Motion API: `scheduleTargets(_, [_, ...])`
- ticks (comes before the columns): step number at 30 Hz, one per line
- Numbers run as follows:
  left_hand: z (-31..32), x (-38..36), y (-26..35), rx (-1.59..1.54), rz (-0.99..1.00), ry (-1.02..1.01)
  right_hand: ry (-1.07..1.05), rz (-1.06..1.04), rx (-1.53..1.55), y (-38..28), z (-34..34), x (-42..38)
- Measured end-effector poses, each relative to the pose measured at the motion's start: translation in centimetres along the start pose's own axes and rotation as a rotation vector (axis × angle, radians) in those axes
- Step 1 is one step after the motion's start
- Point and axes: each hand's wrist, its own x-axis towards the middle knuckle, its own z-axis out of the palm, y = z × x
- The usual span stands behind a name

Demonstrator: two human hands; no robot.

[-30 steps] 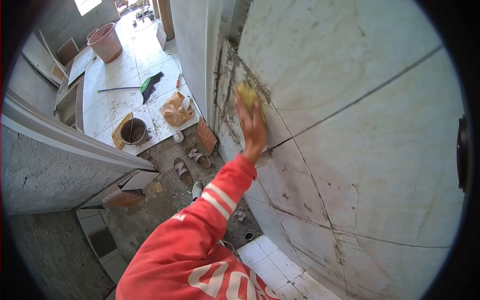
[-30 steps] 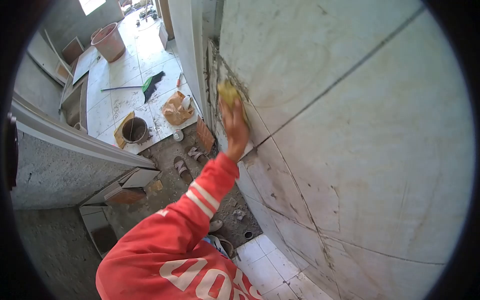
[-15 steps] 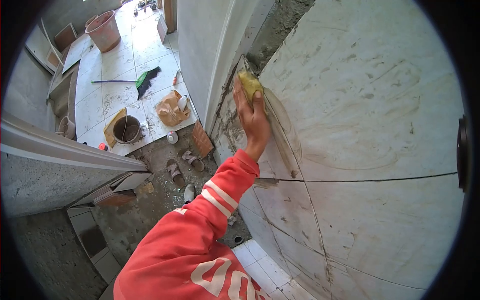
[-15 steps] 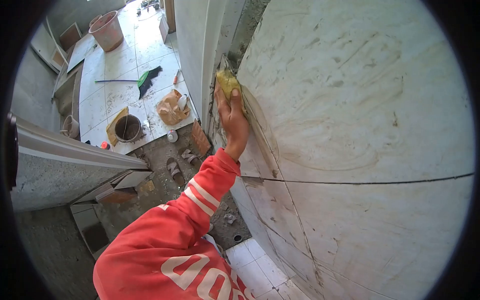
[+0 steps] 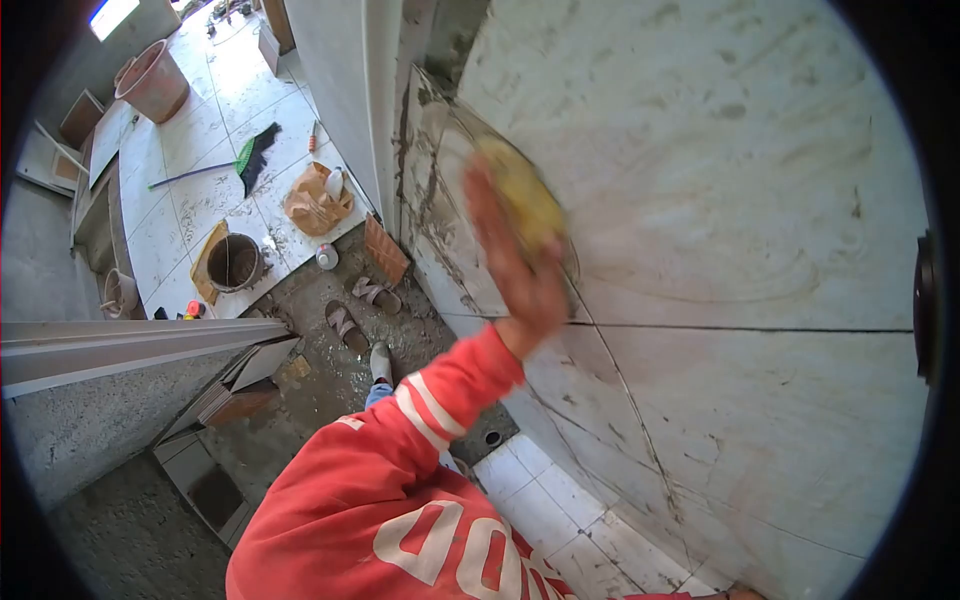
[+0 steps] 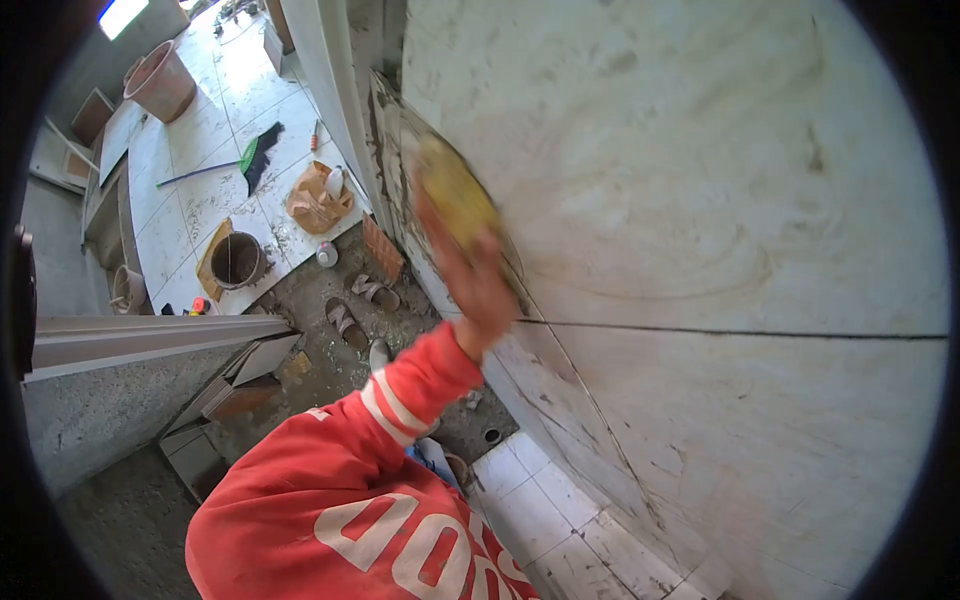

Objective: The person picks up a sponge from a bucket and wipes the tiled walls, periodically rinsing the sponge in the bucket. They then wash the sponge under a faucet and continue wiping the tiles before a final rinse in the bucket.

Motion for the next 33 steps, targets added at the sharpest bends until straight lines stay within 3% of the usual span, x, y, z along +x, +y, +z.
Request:
scheduleTargets(4, [-1.7,-15.8,3.4,0.099,0.210,-0.231,-0.074,0.115,0.057,-1.0,-0.3,0.1])
scheduleTargets(7, [-3.9,-17.6,0.4,0.158,0.329,-0.335,0.020,0.148,0.096,2.0,-0.1,0.1])
scheduleTargets(8, [-4.4,-15.6,0.7,0.113,0.273,-0.366,-0.016,0.124,0.047,2.3,-0.3,-0.2])
scheduleTargets(10, [-2.5,-12.1,-0.4,0.114,0.149,-0.159,-0.091,0.076,-0.057,4.0,-1.3,-0.8])
scheduleTargets(13, [0.2,-3.2,4.5,0.060,-0.225,-0.060,-0.193,-0.091,-0.236,12.6,-2.6,-0.4])
scheduleTargets(14, [1.2,-4.8,6.0,0.061,-0.233,-0.071,-0.150,-0.222,-0.124,8.5,-2.7,-0.8])
scheduleTargets(16, [3.8,-9.2,8.8,0.046,0.155,-0.083,-0.125,-0.195,-0.152,11.7,-2.4,-0.7])
scheduleTargets(17, [2.8,-12.6,10.1,0.108,0.295,-0.192,-0.095,-0.160,-0.165,12.4,-1.8,-0.9])
scheduleTargets(18, [1.9,-16.7,11.5,0.106,0.294,-0.260,-0.099,-0.154,-0.151,12.9,-1.5,-1.1])
scheduleTargets(20, [-0.6,-24.9,8.8,0.121,0.194,-0.298,-0.052,-0.173,-0.126,12.7,-1.6,-1.2])
scheduleTargets(23, [-2.0,-28.0,2.8,0.025,-0.159,-0.024,-0.121,-0.128,0.045,4.5,-2.4,-2.2])
scheduleTargets(26, [-2.3,-19.9,-0.3,0.072,-0.430,0.097,-0.124,-0.221,0.092,7.1,-2.1,-2.1])
scheduleTargets(27, [-1.6,-18.3,0.8,0.080,-0.427,0.099,-0.130,-0.218,0.096,7.8,-2.1,-2.1])
scheduleTargets(29, [-0.4,-16.0,2.5,0.037,-0.234,0.089,-0.085,-0.272,0.024,8.1,-2.0,-2.2])
scheduleTargets(30, [-0.6,-16.4,2.6,0.046,-0.231,0.093,-0.096,-0.265,0.036,7.8,-2.1,-2.4])
scheduleTargets(33, [-2.2,-19.2,1.3,0.181,0.071,0.012,-0.111,-0.140,0.083,7.5,-2.0,-2.7])
